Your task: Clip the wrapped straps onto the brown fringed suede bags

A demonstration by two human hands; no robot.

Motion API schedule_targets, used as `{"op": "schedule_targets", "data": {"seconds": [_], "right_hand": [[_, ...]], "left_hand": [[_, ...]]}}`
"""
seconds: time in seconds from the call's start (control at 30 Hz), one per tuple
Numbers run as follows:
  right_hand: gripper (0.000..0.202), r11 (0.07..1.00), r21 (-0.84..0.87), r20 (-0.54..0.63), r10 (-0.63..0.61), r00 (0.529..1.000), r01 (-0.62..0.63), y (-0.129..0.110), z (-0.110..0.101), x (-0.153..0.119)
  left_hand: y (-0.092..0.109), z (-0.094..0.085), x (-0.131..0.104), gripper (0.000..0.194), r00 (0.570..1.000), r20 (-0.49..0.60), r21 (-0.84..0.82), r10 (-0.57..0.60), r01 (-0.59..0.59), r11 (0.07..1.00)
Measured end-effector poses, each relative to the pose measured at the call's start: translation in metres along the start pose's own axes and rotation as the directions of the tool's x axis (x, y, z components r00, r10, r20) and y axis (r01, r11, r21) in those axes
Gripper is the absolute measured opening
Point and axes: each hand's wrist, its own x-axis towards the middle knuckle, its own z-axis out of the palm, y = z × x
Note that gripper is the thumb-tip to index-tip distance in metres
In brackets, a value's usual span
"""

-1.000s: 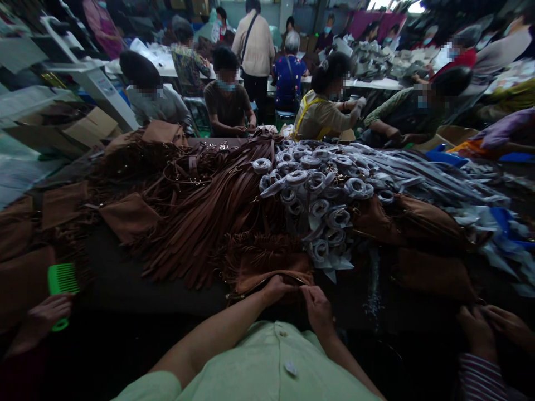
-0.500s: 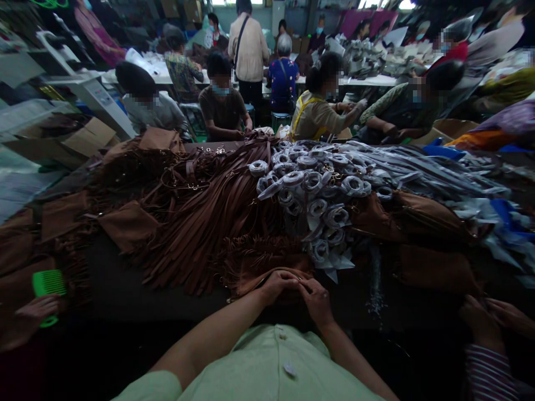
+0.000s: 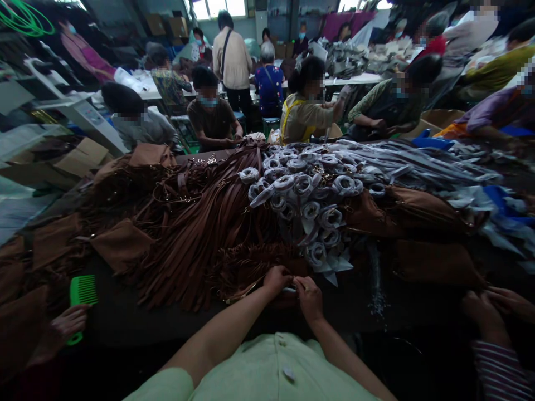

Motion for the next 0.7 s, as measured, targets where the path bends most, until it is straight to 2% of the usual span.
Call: {"op": "schedule_targets", "data": {"seconds": [0.07,0.1,0.2,0.27,0.33,0.4,0.43,0.5,0.57,0.63,0.7], "right_hand": [[0.039,0.997,0.049,-0.011,0.052,0.999,-0.051,0.011,0.008,0.002],[0.038,0.993,0.079,-0.01,0.085,0.996,-0.084,0.017,0.011,0.003],[0.036,0.978,0.143,-0.012,0.155,0.988,-0.151,0.032,0.017,0.005],[0.035,0.973,0.169,-0.019,0.163,0.987,-0.157,0.036,0.018,0.007],[0.035,0.96,0.218,-0.006,0.18,0.984,-0.174,0.036,0.018,0.008],[0.034,0.939,0.269,0.027,0.216,0.976,-0.215,0.033,0.017,0.008],[0.033,0.928,0.287,0.043,0.236,0.971,-0.238,0.032,0.017,0.008],[0.03,0.92,0.293,0.061,0.252,0.966,-0.258,0.029,0.015,0.008],[0.029,0.925,0.291,0.054,0.239,0.969,-0.245,0.027,0.013,0.008],[0.027,0.928,0.294,0.04,0.228,0.973,-0.23,0.027,0.012,0.007],[0.027,0.924,0.303,0.034,0.233,0.972,-0.233,0.027,0.012,0.006]], "left_hand": [[0.003,-0.004,-0.002,0.027,0.995,-0.03,0.344,0.098,-0.081,0.935],[0.005,-0.007,-0.002,0.028,0.992,-0.018,0.455,0.127,-0.105,0.884],[0.021,-0.017,0.004,0.028,0.985,0.108,0.6,0.132,-0.17,0.782],[0.038,-0.022,0.015,0.023,0.975,0.15,0.628,0.165,-0.223,0.746],[0.06,-0.018,0.028,0.02,0.948,0.127,0.639,0.292,-0.303,0.707],[0.08,-0.007,0.041,0.021,0.882,0.151,0.641,0.447,-0.432,0.635],[0.089,0.001,0.046,0.022,0.844,0.208,0.636,0.494,-0.5,0.588],[0.102,0.018,0.054,0.025,0.776,0.347,0.616,0.526,-0.612,0.496],[0.11,0.028,0.059,0.028,0.736,0.435,0.604,0.519,-0.666,0.437],[0.113,0.028,0.06,0.027,0.716,0.477,0.595,0.51,-0.69,0.412],[0.112,0.015,0.055,0.024,0.708,0.491,0.576,0.507,-0.701,0.421]]}}
